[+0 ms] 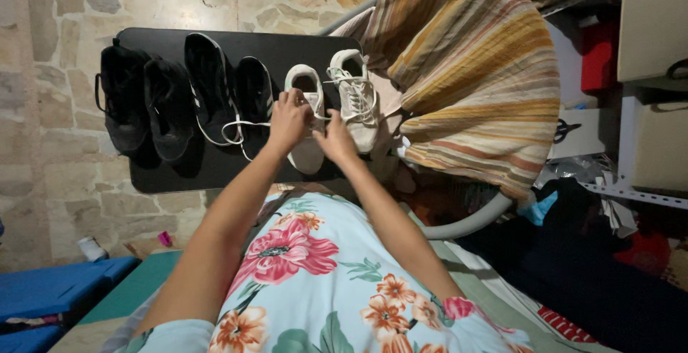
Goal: The person unlaces a pair of black sneakers and a pair of white sneakers on a black table, then relaces each shoe with its original laces. The person handles the shoes one at a time, threading the laces through the eyelets and tying them.
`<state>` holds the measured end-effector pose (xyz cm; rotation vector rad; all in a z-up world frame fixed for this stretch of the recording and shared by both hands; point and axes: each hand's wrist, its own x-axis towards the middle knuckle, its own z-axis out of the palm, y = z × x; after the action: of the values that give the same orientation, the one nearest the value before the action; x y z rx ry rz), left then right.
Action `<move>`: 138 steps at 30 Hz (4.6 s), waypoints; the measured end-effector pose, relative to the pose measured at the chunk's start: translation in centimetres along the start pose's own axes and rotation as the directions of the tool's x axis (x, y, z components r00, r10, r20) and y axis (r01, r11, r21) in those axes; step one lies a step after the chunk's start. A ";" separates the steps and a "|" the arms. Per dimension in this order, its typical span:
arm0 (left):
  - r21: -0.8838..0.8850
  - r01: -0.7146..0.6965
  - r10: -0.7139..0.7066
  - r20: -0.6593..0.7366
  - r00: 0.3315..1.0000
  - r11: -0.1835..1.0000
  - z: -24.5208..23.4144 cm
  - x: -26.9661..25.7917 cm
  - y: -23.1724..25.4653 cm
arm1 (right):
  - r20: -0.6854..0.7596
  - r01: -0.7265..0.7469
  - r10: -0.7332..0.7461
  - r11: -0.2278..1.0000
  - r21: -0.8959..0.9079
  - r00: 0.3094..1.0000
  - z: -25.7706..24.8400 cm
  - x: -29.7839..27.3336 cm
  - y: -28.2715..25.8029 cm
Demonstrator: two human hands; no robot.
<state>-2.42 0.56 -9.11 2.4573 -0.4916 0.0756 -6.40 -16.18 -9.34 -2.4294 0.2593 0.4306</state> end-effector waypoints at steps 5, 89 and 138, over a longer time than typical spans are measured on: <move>-0.215 0.133 -0.119 0.078 0.990 0.967 3.2 0.8 -3.4 | -0.046 -0.002 -0.003 0.995 -0.100 0.999 3.5 1.2 1.0; -0.403 0.364 -0.237 0.331 0.913 0.840 -14.0 7.6 1.6 | -0.403 0.363 -0.358 0.929 -0.066 0.843 0.0 2.9 -4.7; 0.453 -0.044 0.051 -0.003 0.999 0.890 -0.1 2.9 -2.6 | -0.305 0.463 -0.602 0.780 -0.421 0.738 4.6 4.6 -1.9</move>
<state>1.27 1.57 -10.04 2.8985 -0.5798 0.2552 -2.72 -12.17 -13.30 -2.7394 -0.3788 -0.3628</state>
